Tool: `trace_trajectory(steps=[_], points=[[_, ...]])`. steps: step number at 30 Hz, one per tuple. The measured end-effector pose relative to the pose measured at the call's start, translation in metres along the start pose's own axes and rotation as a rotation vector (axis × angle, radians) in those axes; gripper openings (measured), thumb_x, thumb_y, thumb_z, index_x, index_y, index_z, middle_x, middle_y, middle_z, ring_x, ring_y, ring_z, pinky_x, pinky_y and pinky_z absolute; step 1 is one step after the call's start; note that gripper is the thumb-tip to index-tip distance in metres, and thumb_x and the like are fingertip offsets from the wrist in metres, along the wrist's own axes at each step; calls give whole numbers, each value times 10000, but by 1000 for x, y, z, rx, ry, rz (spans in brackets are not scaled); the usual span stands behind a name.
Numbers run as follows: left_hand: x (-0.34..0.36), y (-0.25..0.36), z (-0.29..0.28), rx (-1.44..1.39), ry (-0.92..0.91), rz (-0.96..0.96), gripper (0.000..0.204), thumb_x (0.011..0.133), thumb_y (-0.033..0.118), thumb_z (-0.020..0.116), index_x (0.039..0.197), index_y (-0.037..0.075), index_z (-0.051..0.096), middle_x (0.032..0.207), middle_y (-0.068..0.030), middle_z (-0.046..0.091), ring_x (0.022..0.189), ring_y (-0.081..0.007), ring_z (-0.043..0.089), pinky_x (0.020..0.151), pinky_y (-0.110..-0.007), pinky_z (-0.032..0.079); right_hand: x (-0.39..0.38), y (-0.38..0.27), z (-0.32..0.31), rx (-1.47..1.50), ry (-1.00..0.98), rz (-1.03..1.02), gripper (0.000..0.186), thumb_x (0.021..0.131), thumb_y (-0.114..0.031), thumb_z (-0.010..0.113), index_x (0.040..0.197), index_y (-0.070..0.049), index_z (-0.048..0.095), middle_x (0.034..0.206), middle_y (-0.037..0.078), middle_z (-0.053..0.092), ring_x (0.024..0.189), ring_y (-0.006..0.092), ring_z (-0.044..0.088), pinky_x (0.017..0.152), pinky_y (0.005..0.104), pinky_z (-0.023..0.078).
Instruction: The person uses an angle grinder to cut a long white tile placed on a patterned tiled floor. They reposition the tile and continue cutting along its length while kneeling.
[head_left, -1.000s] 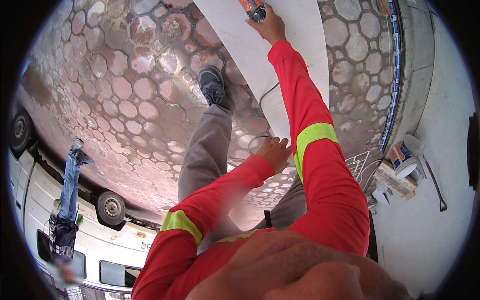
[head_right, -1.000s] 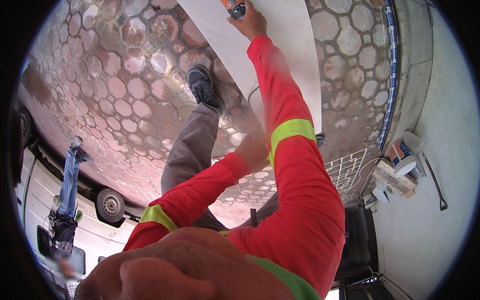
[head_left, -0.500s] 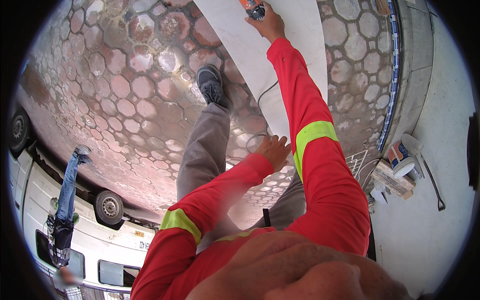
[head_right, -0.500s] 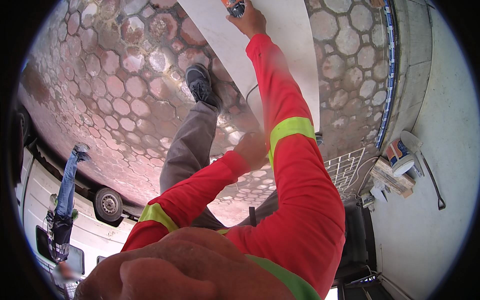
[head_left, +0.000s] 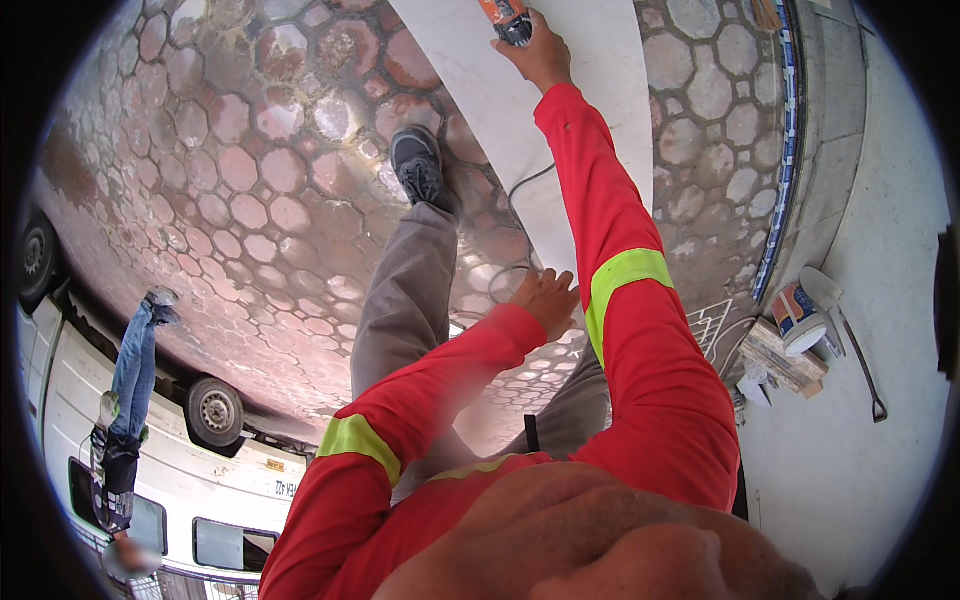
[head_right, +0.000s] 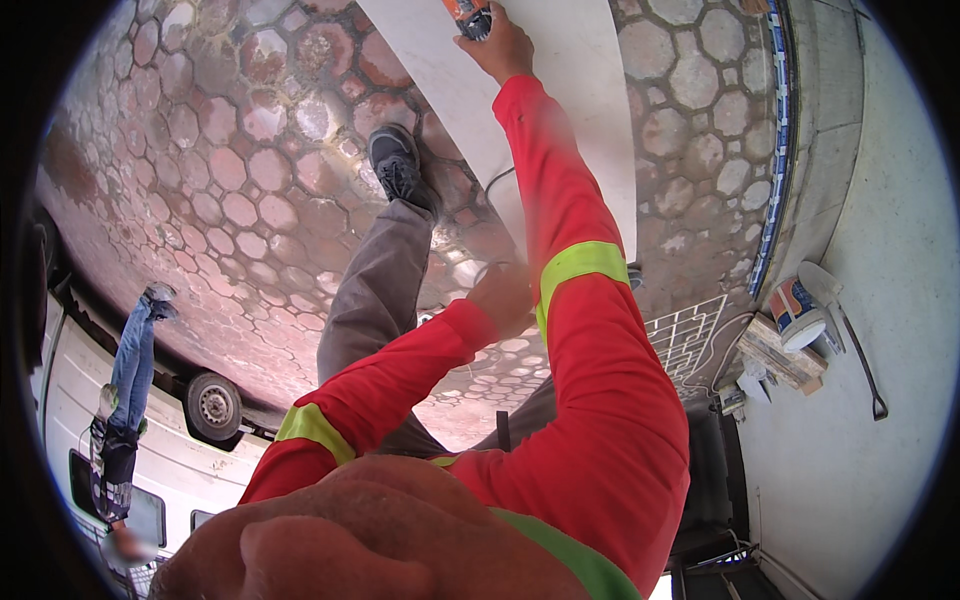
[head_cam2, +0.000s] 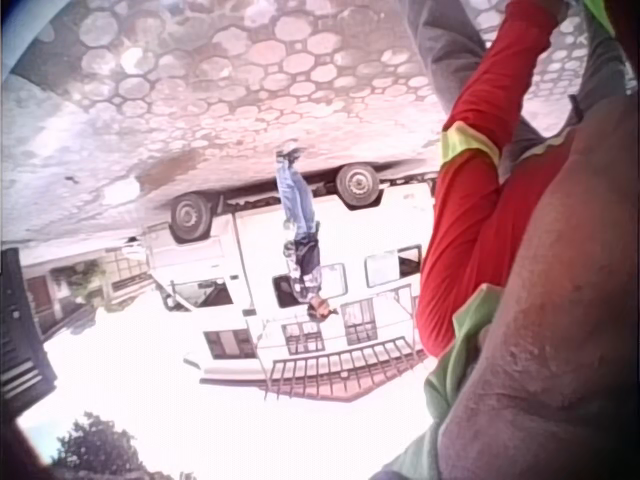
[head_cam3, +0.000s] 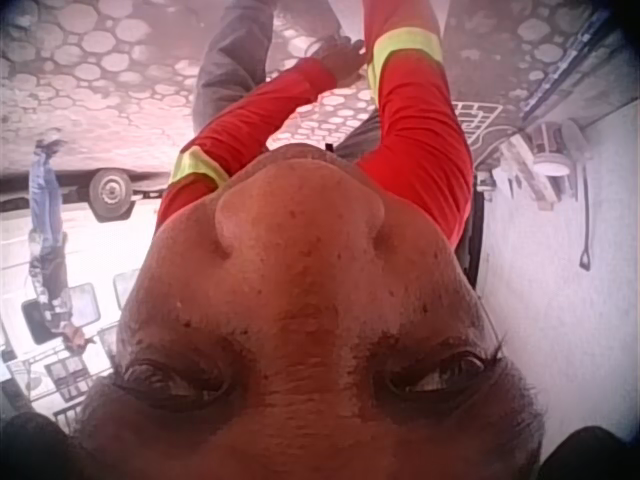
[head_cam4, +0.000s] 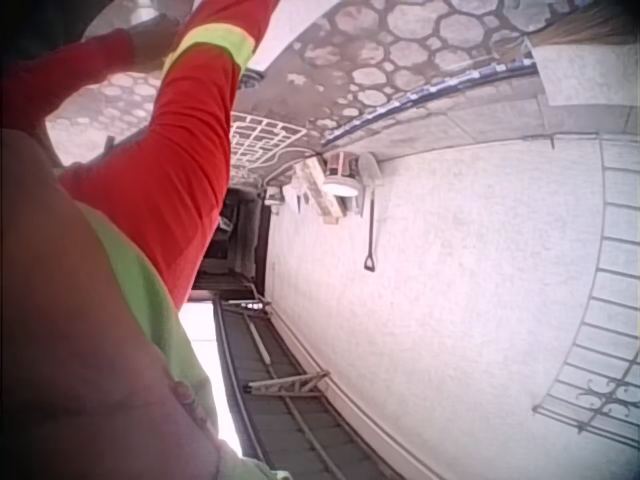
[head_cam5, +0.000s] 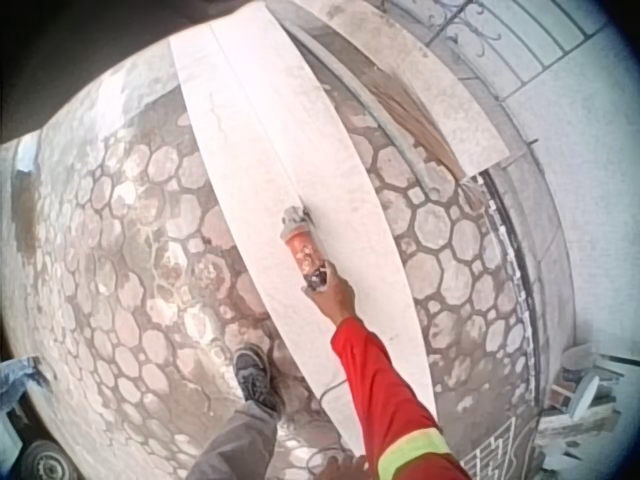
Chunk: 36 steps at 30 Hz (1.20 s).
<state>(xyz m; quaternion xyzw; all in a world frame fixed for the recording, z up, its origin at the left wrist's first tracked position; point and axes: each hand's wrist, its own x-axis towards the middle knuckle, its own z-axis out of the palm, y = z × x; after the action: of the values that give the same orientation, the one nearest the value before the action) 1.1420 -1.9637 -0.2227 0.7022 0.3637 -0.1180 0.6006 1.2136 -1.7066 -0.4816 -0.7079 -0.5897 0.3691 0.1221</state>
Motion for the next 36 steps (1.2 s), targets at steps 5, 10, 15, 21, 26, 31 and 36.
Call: trace_trajectory(steps=[5,10,15,21,26,31,36], points=[[1,-3,7,-12,8,6,384,862,343,679,1134,76,627,1091,-129,642,1080,-317,604,901,-496,458,4,-1,1,14,-3,-15,852,730,-425,850,1416,-107,459,1079,233,713,1001,419,685,853,501,547],[2,-4,10,6,-18,-28,419,824,383,762,1135,118,668,1141,-67,599,1117,-272,577,890,-482,433,8,-5,2,6,-43,27,847,730,-432,850,1410,-106,466,1090,231,713,1017,415,681,857,497,545],[4,-6,12,-30,-17,-27,389,820,376,765,1112,133,681,1134,-56,601,1109,-265,578,882,-471,431,9,-10,2,28,-23,1,861,730,-441,849,1414,-87,463,1106,231,709,1032,411,678,863,489,545],[4,-5,12,12,-15,-14,350,832,356,739,1090,128,673,1080,-68,625,1059,-279,603,865,-464,442,-14,-9,-9,54,-50,31,824,735,-479,843,1386,-96,515,1047,119,735,902,300,720,845,420,555],[2,-3,10,-13,60,5,316,847,310,707,1079,103,650,1005,-109,677,990,-313,649,852,-472,469,-24,-5,-12,30,-57,37,817,735,-481,841,1380,-95,520,1043,119,735,898,299,721,843,419,554],[0,0,14,-1,74,9,325,859,334,691,1083,102,655,1029,-118,671,1009,-308,645,859,-473,470,-16,2,-6,13,-23,-11,867,727,-457,849,1412,-78,475,1097,195,715,997,373,692,859,462,548],[3,-1,22,38,-36,-35,393,825,383,756,1130,151,669,1119,-45,599,1094,-252,575,866,-452,420,-9,8,2,13,-25,-10,899,718,-441,858,1430,-72,452,1108,229,709,1029,410,680,863,484,547]])
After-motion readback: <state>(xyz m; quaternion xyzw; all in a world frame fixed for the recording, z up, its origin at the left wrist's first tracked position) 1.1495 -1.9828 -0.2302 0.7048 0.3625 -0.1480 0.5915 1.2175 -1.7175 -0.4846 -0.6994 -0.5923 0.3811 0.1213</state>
